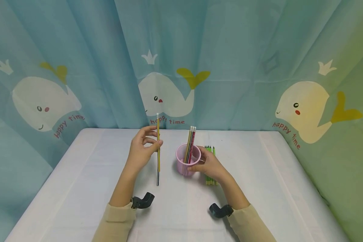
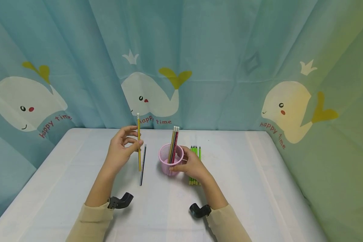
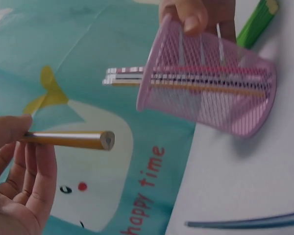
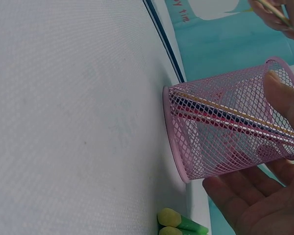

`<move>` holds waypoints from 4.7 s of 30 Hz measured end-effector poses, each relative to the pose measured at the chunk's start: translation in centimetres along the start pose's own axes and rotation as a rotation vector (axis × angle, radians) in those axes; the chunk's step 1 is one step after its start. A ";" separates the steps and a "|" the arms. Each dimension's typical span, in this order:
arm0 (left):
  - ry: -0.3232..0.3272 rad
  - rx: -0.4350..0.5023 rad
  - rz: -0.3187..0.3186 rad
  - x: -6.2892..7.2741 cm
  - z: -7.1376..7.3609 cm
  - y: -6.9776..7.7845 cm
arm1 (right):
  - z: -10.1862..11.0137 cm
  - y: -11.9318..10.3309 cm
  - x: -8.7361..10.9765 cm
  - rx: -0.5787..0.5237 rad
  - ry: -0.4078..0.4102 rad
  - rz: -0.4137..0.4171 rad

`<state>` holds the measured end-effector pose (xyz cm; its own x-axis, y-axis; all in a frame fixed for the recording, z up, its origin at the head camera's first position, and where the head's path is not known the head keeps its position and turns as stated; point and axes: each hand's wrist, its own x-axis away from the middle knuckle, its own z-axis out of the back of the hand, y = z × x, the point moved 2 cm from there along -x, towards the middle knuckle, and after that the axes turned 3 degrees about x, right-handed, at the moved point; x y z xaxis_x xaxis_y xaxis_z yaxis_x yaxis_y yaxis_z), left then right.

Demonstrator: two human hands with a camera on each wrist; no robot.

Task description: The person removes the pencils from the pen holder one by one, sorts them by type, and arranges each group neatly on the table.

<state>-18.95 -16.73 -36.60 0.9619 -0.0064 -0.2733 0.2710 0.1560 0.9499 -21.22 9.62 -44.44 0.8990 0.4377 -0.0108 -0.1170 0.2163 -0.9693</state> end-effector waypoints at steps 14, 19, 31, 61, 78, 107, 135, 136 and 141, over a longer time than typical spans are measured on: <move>0.035 -0.114 0.151 -0.7 1.8 -2.5 | 0.0 0.0 0.0 -0.010 -0.006 0.002; 0.021 -0.152 0.211 -0.7 1.8 -3.1 | 0.0 0.0 0.0 -0.013 -0.007 0.003; -0.012 -0.185 0.292 -1.0 2.0 -5.4 | 0.0 0.0 0.0 -0.019 -0.007 0.005; -0.091 -0.348 0.426 -0.5 1.9 -8.9 | 0.0 0.0 0.0 -0.021 -0.007 0.004; -0.105 -0.417 0.439 -0.2 1.2 -9.1 | 0.0 0.0 0.0 0.000 0.000 -0.005; -0.169 -0.317 0.060 0.0 -1.6 -3.2 | 0.0 -0.1 0.0 -0.024 -0.007 0.013; -0.362 -0.524 -0.078 2.0 -8.3 -4.4 | -0.1 0.2 0.0 0.011 -0.003 0.033; -0.357 -0.531 -0.076 2.0 -8.2 -4.4 | -0.1 0.1 0.0 0.011 -0.003 0.030; -0.324 -0.520 -0.089 1.8 -7.7 -4.1 | -0.1 0.1 0.0 -0.007 -0.011 0.028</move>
<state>-18.58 -9.75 -42.17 0.9207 -0.3286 -0.2106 0.3759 0.6017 0.7047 -21.24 9.58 -44.58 0.8909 0.4527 -0.0355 -0.1391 0.1977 -0.9703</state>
